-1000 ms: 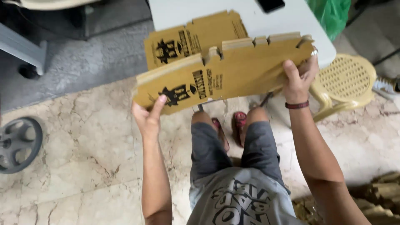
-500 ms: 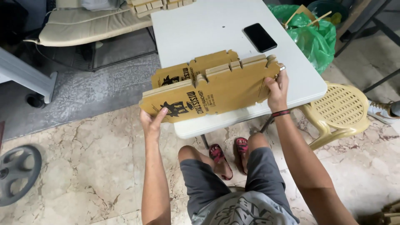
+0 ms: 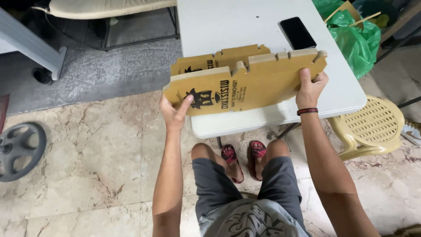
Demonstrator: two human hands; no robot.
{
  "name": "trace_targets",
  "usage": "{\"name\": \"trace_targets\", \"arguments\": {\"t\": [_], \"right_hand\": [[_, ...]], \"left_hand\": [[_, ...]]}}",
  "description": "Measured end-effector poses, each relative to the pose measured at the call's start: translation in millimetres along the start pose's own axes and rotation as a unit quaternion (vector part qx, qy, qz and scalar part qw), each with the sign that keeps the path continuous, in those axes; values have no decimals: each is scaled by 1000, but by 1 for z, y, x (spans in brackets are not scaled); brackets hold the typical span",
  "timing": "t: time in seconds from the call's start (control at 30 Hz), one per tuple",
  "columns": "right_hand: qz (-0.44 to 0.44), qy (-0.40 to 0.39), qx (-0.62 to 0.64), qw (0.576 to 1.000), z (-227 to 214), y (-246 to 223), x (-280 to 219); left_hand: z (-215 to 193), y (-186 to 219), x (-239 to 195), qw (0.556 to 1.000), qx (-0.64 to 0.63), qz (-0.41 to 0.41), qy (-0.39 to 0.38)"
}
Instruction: Folding flat cardboard templates into boxes and stacking them on a table.
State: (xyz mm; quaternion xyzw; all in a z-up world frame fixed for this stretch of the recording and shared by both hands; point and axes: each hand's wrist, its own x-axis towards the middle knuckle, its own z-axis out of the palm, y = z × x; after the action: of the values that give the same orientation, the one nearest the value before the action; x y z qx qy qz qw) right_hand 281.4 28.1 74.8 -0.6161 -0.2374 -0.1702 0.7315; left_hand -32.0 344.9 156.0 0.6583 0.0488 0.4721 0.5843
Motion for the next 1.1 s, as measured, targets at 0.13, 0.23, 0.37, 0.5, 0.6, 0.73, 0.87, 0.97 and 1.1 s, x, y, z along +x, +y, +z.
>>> {"name": "trace_targets", "arguments": {"t": [0.13, 0.23, 0.37, 0.5, 0.6, 0.73, 0.87, 0.97, 1.1], "right_hand": [[0, -1, 13, 1000, 18, -12, 6], [-5, -3, 8, 1000, 15, 8, 8], [-23, 10, 2, 1000, 17, 9, 8], [-35, 11, 4, 999, 24, 8, 12], [-47, 11, 11, 999, 29, 15, 20], [-47, 9, 15, 999, 30, 11, 21], [-12, 31, -4, 999, -1, 2, -6], [7, 25, 13, 1000, -38, 16, -7], [-7, 15, 19, 1000, -11, 2, 4]], "left_hand": [[-5, -8, 13, 1000, 10, 18, -5], [-5, -13, 21, 1000, 3, 23, -6], [-2, -7, 30, 999, 1, 40, -10], [-7, -22, 34, 999, 3, 43, -5], [-6, -24, 40, 998, 12, 57, -5], [-5, -21, 42, 999, -1, 51, -7], [-17, -3, 4, 1000, 1, -17, 6], [-20, 8, -19, 999, 15, -23, 21], [-18, 10, -7, 1000, 1, 7, 17]]}}
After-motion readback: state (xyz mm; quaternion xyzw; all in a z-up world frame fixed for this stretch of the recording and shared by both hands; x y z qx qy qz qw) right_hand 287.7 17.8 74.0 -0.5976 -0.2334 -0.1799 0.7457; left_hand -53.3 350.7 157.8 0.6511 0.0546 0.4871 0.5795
